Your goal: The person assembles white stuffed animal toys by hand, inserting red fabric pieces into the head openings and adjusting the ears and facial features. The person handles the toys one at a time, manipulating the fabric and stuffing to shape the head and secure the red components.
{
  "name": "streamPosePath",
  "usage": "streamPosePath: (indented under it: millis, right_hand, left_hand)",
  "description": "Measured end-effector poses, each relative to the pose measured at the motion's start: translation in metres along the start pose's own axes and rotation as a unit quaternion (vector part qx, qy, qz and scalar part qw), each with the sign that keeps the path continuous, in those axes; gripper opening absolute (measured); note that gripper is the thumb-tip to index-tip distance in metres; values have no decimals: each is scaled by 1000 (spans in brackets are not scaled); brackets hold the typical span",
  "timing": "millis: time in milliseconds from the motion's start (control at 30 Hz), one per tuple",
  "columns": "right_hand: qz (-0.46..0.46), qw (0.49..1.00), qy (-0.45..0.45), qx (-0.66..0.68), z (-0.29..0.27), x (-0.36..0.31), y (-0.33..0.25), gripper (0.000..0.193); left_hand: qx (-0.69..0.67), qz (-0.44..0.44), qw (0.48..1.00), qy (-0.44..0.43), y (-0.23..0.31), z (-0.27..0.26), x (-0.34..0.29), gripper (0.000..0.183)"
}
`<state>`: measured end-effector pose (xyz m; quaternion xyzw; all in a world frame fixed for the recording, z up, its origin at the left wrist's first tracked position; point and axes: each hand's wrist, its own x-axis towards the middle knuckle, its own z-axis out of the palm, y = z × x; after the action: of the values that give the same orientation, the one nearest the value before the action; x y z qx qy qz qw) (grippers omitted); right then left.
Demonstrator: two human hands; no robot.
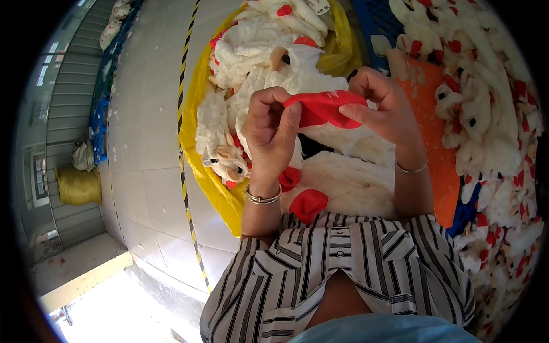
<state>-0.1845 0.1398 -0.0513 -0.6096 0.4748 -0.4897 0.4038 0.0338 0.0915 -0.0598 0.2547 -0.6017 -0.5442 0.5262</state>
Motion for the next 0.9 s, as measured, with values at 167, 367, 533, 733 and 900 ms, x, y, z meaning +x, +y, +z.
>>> streamPosePath:
  millis: [167,367,533,733,900]
  right_hand:
    - [-107,986,-12,-130,10,6,-22,13]
    - [-76,973,63,-211,-10,5,-24,7]
    - [-101,970,96,-201,-29,4,-11,10]
    - [-133,961,116,-215,-35,5,-2,11]
    - [-133,972,131,-142,-52,0,-1,14]
  left_hand:
    - [83,18,992,-91,-8,3,-4,15]
    - [247,-74,958,-126,-28,-7,-33,51]
    - [468,-29,875,-122,-57,-41,-75,71]
    - [450,-132,881,-67,-92,-96,-92,74]
    - [399,-265,874,-81,-104,-140,-92,72]
